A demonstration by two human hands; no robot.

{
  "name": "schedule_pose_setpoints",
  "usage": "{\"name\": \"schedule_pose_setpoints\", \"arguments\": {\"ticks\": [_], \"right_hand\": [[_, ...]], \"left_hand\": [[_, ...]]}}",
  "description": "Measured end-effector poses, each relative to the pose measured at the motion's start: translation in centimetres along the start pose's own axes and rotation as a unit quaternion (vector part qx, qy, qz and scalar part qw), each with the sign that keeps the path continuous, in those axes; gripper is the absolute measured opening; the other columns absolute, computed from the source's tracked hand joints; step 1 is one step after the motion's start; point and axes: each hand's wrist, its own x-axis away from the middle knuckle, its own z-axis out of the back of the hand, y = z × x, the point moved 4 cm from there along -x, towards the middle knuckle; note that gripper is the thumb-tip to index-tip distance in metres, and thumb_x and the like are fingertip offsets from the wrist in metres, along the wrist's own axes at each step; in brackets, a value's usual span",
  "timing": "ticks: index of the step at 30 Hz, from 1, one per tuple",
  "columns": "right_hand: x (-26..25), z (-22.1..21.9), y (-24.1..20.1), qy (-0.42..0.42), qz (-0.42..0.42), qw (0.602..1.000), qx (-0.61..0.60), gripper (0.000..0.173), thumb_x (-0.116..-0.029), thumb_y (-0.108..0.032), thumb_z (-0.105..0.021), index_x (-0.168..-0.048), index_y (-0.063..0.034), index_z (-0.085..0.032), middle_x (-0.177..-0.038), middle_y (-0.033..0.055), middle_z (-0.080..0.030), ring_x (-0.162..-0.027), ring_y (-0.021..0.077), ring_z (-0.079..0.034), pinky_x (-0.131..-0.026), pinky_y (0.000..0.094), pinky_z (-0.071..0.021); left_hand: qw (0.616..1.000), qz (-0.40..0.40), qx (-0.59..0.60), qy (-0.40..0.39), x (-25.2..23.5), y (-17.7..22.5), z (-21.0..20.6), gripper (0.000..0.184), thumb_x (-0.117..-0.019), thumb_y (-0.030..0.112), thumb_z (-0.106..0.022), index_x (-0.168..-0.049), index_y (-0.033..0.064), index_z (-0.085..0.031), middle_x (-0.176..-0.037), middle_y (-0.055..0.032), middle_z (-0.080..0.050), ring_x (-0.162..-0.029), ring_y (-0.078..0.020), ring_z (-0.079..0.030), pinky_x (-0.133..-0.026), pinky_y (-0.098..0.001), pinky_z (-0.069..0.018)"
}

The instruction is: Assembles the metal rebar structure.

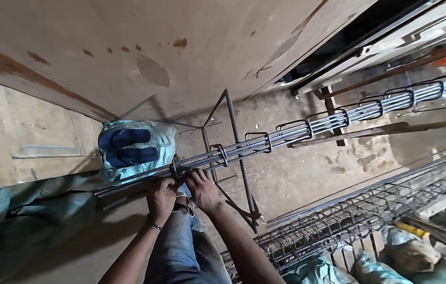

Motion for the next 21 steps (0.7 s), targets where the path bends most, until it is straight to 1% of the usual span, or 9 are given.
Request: {"name": "schedule_pose_setpoints", "arguments": {"ticks": [2, 4, 7, 10, 14, 16, 17, 19, 21], "right_hand": [[-0.1, -0.3, 0.2, -0.004, -0.003, 1.000, 0.003, 0.026, -0.0945, -0.005, -0.060, -0.112, -0.0169, -0.076, -0.115, 0.0055, -0.073, -0.112, 0.0269, -0.068, -0.097, 0.0464, -0.0533], [-0.3, -0.5, 0.2, -0.020, -0.007, 1.000, 0.020, 0.030, -0.0935, -0.007, -0.061, -0.116, -0.0213, -0.075, -0.116, 0.0041, -0.073, -0.113, 0.0269, -0.067, -0.096, 0.0491, -0.0523], [-0.8, -0.3, 0.1, -0.066, -0.015, 0.997, 0.040, 0.031, -0.0948, -0.012, -0.060, -0.119, -0.0251, -0.074, -0.118, 0.0049, -0.070, -0.114, 0.0277, -0.065, -0.097, 0.0515, -0.0502], [-1.4, 0.3, -0.4, -0.135, -0.041, 0.989, 0.053, 0.036, -0.0934, -0.012, -0.060, -0.124, -0.0272, -0.071, -0.125, 0.0086, -0.067, -0.119, 0.0311, -0.062, -0.102, 0.0558, -0.0460], [-2.5, 0.5, -1.0, -0.216, -0.086, 0.971, 0.057, 0.036, -0.0955, -0.007, -0.056, -0.124, -0.0239, -0.071, -0.129, 0.0176, -0.062, -0.123, 0.0385, -0.058, -0.107, 0.0595, -0.0414], [-3.0, 0.5, -1.3, -0.234, -0.118, 0.964, 0.050, 0.033, -0.0973, -0.008, -0.054, -0.122, -0.0213, -0.072, -0.133, 0.0193, -0.061, -0.126, 0.0395, -0.057, -0.108, 0.0596, -0.0403], [-3.4, 0.5, -1.6, -0.250, -0.138, 0.957, 0.039, 0.032, -0.0982, -0.008, -0.053, -0.122, -0.0198, -0.071, -0.138, 0.0206, -0.058, -0.129, 0.0402, -0.054, -0.110, 0.0601, -0.0380], [-3.9, 0.3, -1.9, -0.272, -0.168, 0.947, 0.019, 0.031, -0.0988, -0.009, -0.052, -0.123, -0.0161, -0.071, -0.144, 0.0216, -0.054, -0.134, 0.0405, -0.050, -0.113, 0.0603, -0.0347], [-4.0, 0.0, -1.9, -0.260, -0.172, 0.950, 0.009, 0.031, -0.0975, -0.008, -0.052, -0.121, -0.0141, -0.072, -0.144, 0.0215, -0.055, -0.134, 0.0405, -0.051, -0.113, 0.0607, -0.0343]], "left_hand": [[1.000, -0.001, 0.003, 0.004, -0.2, 0.1, 0.1, 0.007, -0.0825, 0.010, -0.074, -0.086, 0.0032, -0.074, -0.087, -0.0117, -0.075, -0.088, -0.0274, -0.072, -0.085, -0.0430, -0.0559], [1.000, -0.003, 0.003, 0.004, -0.2, 0.1, 0.1, 0.007, -0.0829, 0.011, -0.075, -0.086, 0.0042, -0.075, -0.088, -0.0112, -0.076, -0.088, -0.0258, -0.072, -0.085, -0.0424, -0.0556], [1.000, -0.002, 0.008, 0.006, -0.3, -0.1, 0.0, 0.012, -0.0839, 0.014, -0.077, -0.091, 0.0043, -0.075, -0.091, -0.0104, -0.076, -0.089, -0.0247, -0.072, -0.086, -0.0419, -0.0558], [1.000, -0.005, 0.007, 0.009, -0.4, -0.3, 0.0, 0.010, -0.0846, 0.013, -0.077, -0.090, 0.0044, -0.076, -0.090, -0.0104, -0.076, -0.090, -0.0250, -0.073, -0.088, -0.0415, -0.0561], [1.000, -0.012, 0.008, 0.002, -0.4, -0.1, 0.0, 0.009, -0.0867, 0.006, -0.073, -0.094, 0.0036, -0.077, -0.094, -0.0114, -0.077, -0.091, -0.0245, -0.074, -0.088, -0.0409, -0.0570], [1.000, -0.022, 0.012, 0.004, -0.5, -0.2, 0.1, 0.011, -0.0881, 0.010, -0.075, -0.097, 0.0044, -0.078, -0.097, -0.0105, -0.077, -0.094, -0.0224, -0.074, -0.090, -0.0389, -0.0575], [1.000, -0.026, 0.012, 0.005, -0.5, -0.3, 0.2, 0.013, -0.0883, 0.012, -0.076, -0.098, 0.0043, -0.078, -0.098, -0.0106, -0.078, -0.094, -0.0222, -0.075, -0.090, -0.0386, -0.0581], [1.000, -0.027, 0.008, 0.009, -0.4, -0.3, 0.3, 0.013, -0.0880, 0.013, -0.077, -0.097, 0.0038, -0.079, -0.096, -0.0111, -0.078, -0.092, -0.0228, -0.075, -0.088, -0.0395, -0.0596], [1.000, -0.020, -0.001, 0.013, -0.3, -0.1, 0.4, 0.009, -0.0874, 0.011, -0.075, -0.091, 0.0033, -0.078, -0.092, -0.0123, -0.078, -0.087, -0.0248, -0.076, -0.083, -0.0419, -0.0600]]}}
